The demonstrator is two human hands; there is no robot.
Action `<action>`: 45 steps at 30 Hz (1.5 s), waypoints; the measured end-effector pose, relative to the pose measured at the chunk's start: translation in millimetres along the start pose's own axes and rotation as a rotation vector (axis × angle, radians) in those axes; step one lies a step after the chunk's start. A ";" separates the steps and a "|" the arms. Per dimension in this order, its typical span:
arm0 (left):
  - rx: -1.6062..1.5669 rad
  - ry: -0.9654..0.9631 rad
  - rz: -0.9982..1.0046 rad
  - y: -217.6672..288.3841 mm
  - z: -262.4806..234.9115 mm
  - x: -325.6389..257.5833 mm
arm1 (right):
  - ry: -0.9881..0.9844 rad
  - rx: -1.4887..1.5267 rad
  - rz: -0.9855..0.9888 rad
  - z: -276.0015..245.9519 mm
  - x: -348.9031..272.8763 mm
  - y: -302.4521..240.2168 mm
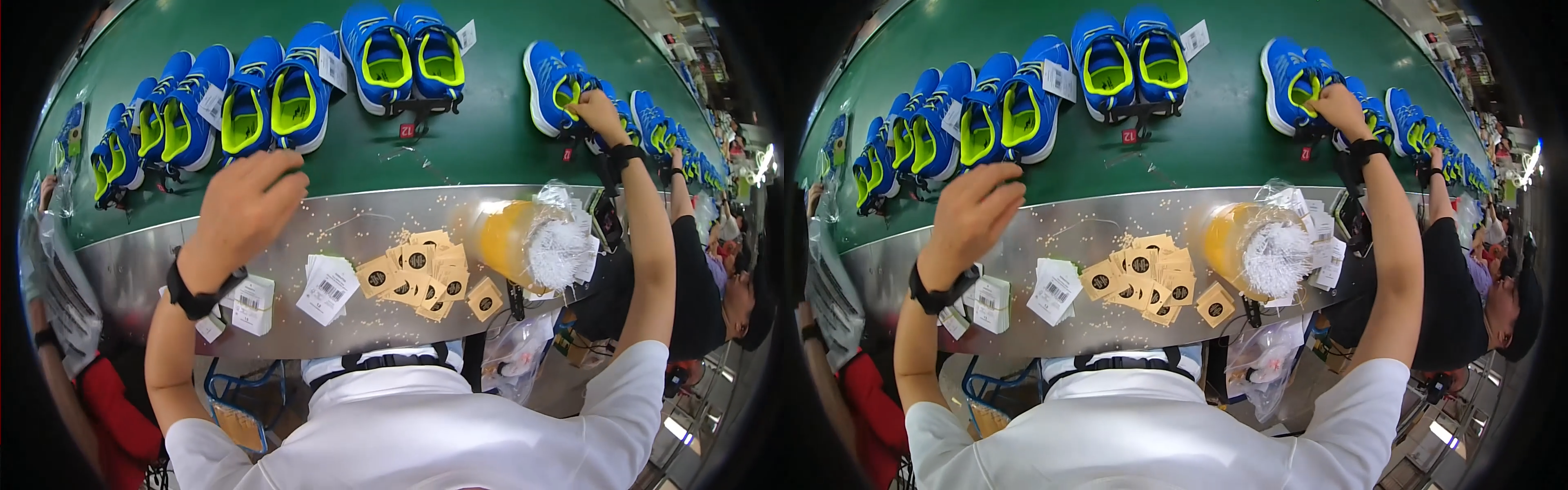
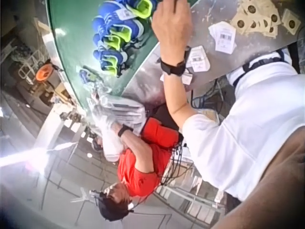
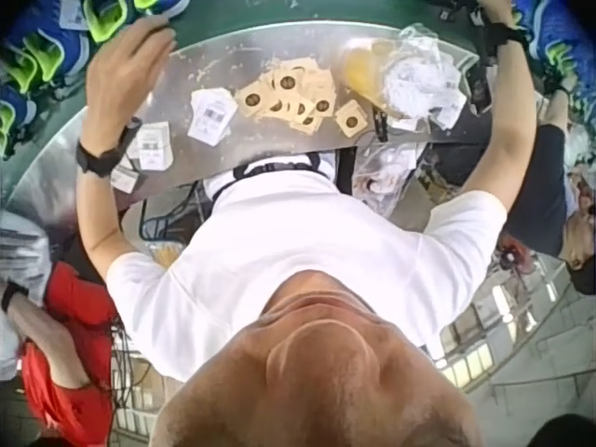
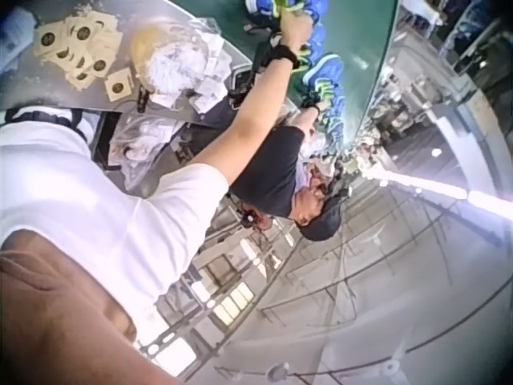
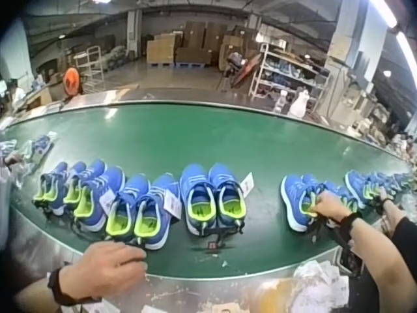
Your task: The recorder is attaching circular product labels and rectangular tags to blue sneakers as they move along a conveyor belt.
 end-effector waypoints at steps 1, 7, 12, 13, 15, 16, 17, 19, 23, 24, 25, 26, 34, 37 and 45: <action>-0.016 0.005 -0.012 -5.9 -0.6 1.9 | 0.007 0.008 -0.054 -3.2 2.3 -20.6; -0.197 -0.110 0.111 0.8 15.2 62.1 | -0.102 0.063 -0.113 8.1 5.6 -123.5; -0.168 -0.166 0.349 19.0 49.6 134.4 | -0.081 0.483 -0.220 -13.5 -7.0 -105.3; -0.166 -0.148 0.381 19.8 58.7 152.4 | -0.080 0.482 -0.215 -20.5 -8.9 -101.1; -0.273 -0.114 0.363 20.5 81.0 195.1 | 0.002 0.425 -0.266 -46.2 -15.7 -92.9; -0.284 -0.090 0.321 26.7 92.0 218.4 | 0.058 0.365 -0.306 -51.8 -13.6 -77.2; -0.291 -0.069 0.272 31.6 104.2 237.5 | 0.059 0.369 -0.313 -50.6 -13.3 -69.1; -0.460 -0.276 0.118 38.9 150.0 262.0 | 0.165 0.306 -0.243 -49.0 -12.3 -56.7; -0.168 -0.194 0.121 58.9 205.5 244.1 | 0.228 0.254 -0.180 -35.1 -21.7 -53.7; -0.100 -0.038 0.176 62.1 207.1 236.5 | 0.141 0.408 -0.076 -29.9 -21.1 -45.3; -0.098 -0.036 0.180 62.7 202.8 236.9 | 0.051 0.560 0.042 -20.6 -21.9 -33.3; -0.093 -0.137 0.212 62.9 202.9 239.2 | 0.053 0.676 -0.013 -14.0 -14.2 -17.5; -0.352 0.144 0.183 27.6 143.6 264.3 | -0.146 0.508 -0.142 0.8 -4.0 -57.9; -0.405 -0.017 0.072 -0.5 170.2 290.5 | -0.076 0.426 -0.154 -1.8 -11.9 -101.7; -0.364 -0.856 -0.199 -9.9 198.1 311.6 | 0.021 0.512 -0.136 -3.2 -15.5 -121.1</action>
Point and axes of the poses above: each hand's wrist, its own x-axis towards the middle knuckle, its own z-axis out of the palm, y = z × x, the point moved 5 cm from there along x, towards the middle knuckle, and after that the axes turned 2 degrees about -z, right-handed, at the moved point
